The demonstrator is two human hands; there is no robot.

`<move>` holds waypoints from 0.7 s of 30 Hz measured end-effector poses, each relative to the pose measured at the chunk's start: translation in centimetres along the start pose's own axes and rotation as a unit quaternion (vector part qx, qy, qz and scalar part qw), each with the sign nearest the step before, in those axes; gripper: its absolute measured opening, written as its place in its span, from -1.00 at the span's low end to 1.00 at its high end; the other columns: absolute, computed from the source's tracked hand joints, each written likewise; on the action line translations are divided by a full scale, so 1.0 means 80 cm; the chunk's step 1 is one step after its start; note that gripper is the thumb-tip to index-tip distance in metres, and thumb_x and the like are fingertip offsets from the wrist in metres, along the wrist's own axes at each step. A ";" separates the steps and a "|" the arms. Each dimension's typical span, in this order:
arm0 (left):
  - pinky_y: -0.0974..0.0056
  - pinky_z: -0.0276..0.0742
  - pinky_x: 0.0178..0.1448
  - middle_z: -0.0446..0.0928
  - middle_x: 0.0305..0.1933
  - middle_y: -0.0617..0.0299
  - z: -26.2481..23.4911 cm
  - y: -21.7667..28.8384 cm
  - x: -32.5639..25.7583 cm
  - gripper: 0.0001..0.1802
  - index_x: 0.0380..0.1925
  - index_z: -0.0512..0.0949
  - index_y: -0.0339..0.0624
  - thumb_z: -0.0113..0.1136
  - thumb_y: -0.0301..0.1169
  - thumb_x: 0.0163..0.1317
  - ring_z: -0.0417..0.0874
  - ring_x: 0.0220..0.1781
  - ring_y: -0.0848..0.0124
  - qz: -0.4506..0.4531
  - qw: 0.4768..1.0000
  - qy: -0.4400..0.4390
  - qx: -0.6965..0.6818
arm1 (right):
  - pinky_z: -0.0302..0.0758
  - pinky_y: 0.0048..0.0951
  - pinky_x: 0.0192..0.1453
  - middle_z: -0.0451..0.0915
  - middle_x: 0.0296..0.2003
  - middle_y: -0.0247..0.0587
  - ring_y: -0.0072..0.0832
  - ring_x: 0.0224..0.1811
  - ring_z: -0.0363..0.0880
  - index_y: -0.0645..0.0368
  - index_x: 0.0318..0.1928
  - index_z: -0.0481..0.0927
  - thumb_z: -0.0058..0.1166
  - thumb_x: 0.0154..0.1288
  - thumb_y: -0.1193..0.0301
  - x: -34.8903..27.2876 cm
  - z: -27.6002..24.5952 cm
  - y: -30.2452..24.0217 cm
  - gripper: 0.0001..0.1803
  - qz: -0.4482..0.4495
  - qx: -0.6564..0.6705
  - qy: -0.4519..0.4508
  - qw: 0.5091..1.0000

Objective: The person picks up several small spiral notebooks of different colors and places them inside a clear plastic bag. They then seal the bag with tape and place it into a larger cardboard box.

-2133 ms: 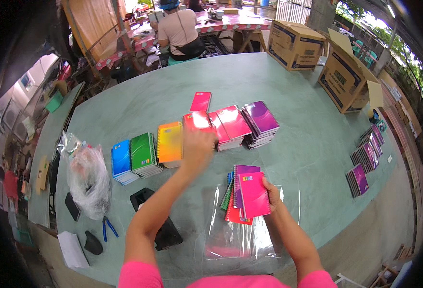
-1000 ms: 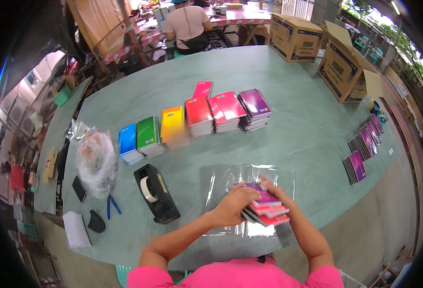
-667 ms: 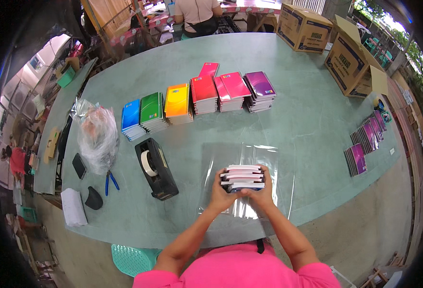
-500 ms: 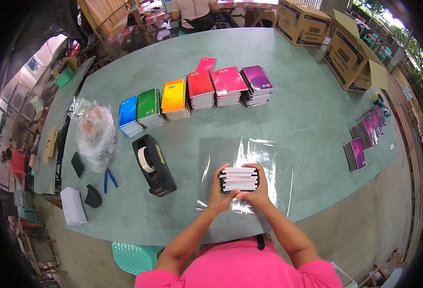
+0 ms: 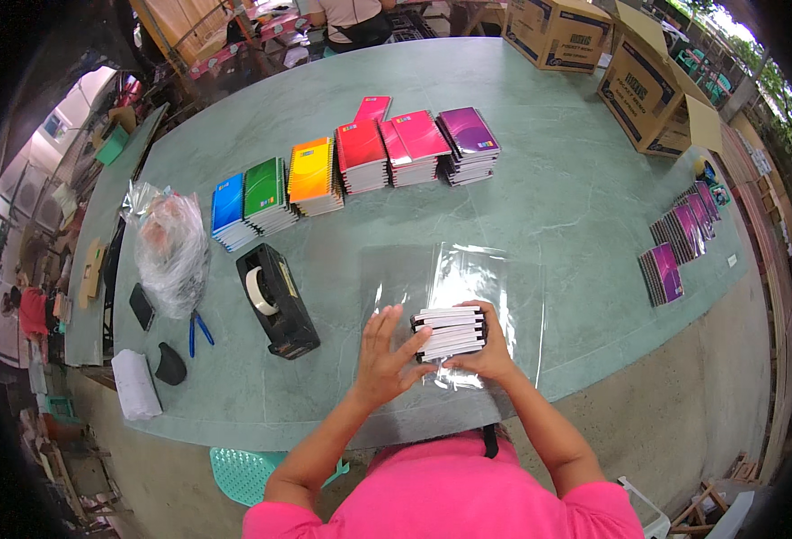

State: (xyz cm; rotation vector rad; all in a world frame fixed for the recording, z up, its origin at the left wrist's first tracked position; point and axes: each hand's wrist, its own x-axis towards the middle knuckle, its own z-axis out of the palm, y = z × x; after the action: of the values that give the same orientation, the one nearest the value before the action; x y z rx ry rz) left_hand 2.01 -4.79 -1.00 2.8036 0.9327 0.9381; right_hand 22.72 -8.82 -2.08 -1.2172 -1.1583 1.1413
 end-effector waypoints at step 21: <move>0.32 0.35 0.09 0.37 -0.10 0.13 0.083 0.063 -0.025 -0.23 0.08 0.20 -0.20 0.32 -0.61 -0.22 0.45 -0.02 0.33 -0.239 0.871 -0.006 -0.429 | 0.36 -0.41 0.07 0.41 -0.10 -0.13 -0.26 -0.01 0.44 0.19 0.02 0.32 0.28 -0.13 0.41 -0.029 -0.049 0.066 -0.36 -0.036 -0.164 -0.103 0.980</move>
State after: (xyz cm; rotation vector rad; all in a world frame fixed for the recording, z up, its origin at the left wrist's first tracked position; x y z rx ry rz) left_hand 7.13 -9.10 -6.35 1.7275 0.8498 0.9333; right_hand 26.43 -11.31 -7.43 -1.3131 -1.5824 1.0677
